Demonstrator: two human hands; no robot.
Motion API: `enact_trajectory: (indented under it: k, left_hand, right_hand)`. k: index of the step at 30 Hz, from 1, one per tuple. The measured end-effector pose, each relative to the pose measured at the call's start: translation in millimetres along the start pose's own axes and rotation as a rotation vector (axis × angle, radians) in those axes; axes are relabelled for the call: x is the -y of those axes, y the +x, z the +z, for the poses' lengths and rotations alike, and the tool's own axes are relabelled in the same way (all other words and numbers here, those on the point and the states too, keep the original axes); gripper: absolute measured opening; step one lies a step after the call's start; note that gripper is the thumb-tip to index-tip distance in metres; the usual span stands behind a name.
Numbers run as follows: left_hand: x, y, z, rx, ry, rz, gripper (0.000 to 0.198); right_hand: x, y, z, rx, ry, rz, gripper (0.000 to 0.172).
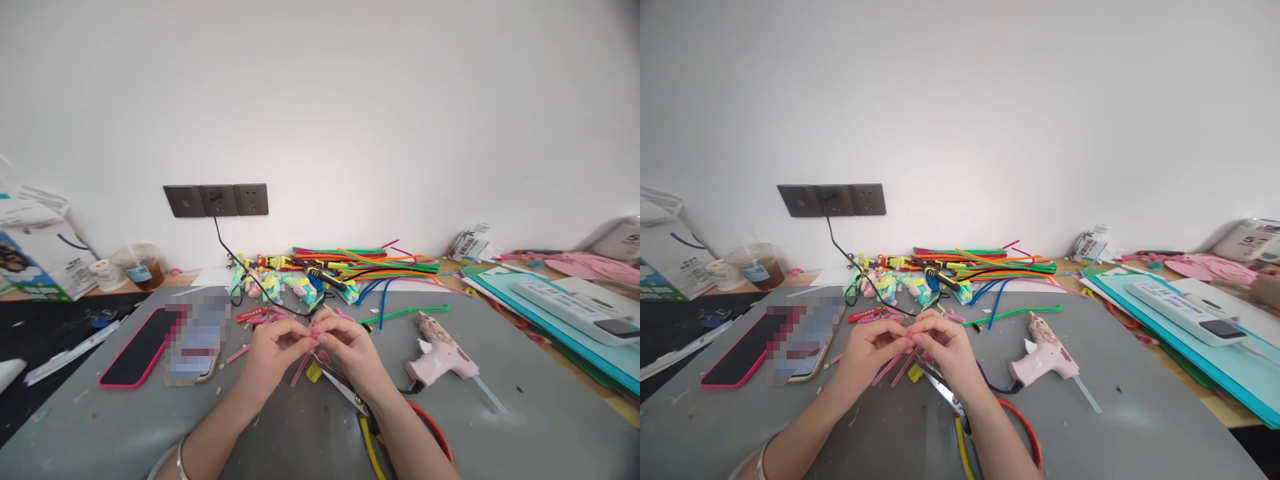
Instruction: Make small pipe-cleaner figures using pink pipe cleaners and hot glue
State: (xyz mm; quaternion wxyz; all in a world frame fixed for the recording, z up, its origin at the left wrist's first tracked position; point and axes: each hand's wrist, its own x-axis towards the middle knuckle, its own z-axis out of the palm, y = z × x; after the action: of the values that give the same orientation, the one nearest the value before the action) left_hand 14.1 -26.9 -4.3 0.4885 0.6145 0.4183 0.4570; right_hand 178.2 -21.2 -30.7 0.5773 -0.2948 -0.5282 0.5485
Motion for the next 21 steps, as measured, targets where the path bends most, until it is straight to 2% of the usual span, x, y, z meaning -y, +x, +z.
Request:
enact_trajectory:
  k: [6, 10, 13, 17, 21]
  left_hand:
    - [-1.2, -1.5, -3.3, -0.102, 0.089, 0.042, 0.024]
    - [-1.3, -0.3, -4.8, -0.048, 0.215, 0.143, 0.009]
    - [-1.0, 2.0, -9.1, -0.023, 0.311, 0.234, 0.014]
    - [-4.5, 6.3, -23.8, -0.057, 0.422, 0.237, 0.016]
    - [-11.3, 11.2, -40.5, -0.126, 0.500, 0.180, 0.023]
  right_hand:
    - [1.3, -2.3, 0.4, 0.077, -0.003, 0.063, 0.024]
    - [1.7, -1.2, 0.5, 0.064, 0.006, 0.089, 0.025]
    - [-0.7, 0.7, 0.0, 0.024, -0.033, 0.034, 0.022]
    - [-5.7, 2.6, -0.6, -0.086, -0.296, -0.145, 0.012]
    - [-13.5, 2.1, 1.1, -0.117, -0.748, -0.278, 0.018]
